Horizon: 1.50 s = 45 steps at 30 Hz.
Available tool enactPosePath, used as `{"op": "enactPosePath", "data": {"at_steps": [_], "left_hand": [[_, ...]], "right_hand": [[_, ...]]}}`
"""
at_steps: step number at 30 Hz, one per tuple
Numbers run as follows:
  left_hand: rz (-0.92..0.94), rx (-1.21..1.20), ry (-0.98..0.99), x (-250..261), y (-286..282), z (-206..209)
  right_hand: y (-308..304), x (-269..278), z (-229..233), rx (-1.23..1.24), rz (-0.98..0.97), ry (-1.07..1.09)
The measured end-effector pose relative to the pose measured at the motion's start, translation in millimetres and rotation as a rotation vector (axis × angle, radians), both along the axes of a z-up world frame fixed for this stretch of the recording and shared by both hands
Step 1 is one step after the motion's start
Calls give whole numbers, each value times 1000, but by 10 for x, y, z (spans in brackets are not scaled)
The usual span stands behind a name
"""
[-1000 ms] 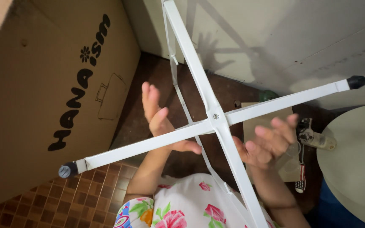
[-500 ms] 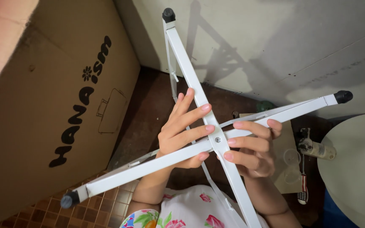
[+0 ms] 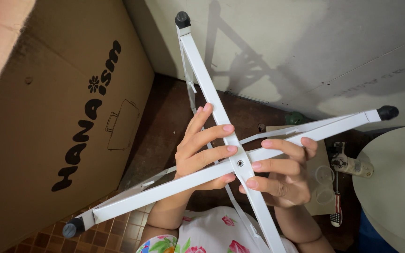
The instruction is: The person assembles a white metal folding table frame on the floor. They join the X-shaped leg braces to the side frames, fit the crossbars into place, and use a screwdriver to tighten screws on the frame joints, repositioning the frame as they work.
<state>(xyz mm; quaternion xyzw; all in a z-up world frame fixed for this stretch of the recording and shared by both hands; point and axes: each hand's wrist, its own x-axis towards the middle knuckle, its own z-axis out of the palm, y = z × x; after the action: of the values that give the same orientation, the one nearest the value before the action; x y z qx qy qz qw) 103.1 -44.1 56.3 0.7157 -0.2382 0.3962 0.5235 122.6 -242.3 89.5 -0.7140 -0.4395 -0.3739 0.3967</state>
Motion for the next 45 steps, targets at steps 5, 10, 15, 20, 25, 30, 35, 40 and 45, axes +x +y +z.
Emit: {"op": "enactPosePath", "data": {"at_steps": [5, 10, 15, 20, 25, 30, 35, 40, 45], "left_hand": [[-32, -18, 8, -17, -2, -32], [-18, -62, -13, -24, -45, -91], [-12, -59, -18, -24, -57, -130], [13, -35, -31, -11, -71, -122], [30, -36, -54, 1, -86, -106], [7, -56, -69, 32, -84, -76], [15, 3, -74, 116, -41, 21], [33, 54, -15, 209, -19, 105], [19, 16, 3, 213, -67, 137]], "right_hand": [[-6, -80, 14, -8, -22, 35], [-15, -58, 1, -25, 4, 12], [-40, -67, -6, -50, -13, 9], [-50, -92, -7, -58, -38, 32], [-62, -102, -10, -58, -41, 41], [-75, -114, 27, -80, -21, 90], [-38, -18, 52, -68, -39, 50], [26, 0, 24, 4, -129, 130], [-140, -48, -116, -32, -134, 105]]}}
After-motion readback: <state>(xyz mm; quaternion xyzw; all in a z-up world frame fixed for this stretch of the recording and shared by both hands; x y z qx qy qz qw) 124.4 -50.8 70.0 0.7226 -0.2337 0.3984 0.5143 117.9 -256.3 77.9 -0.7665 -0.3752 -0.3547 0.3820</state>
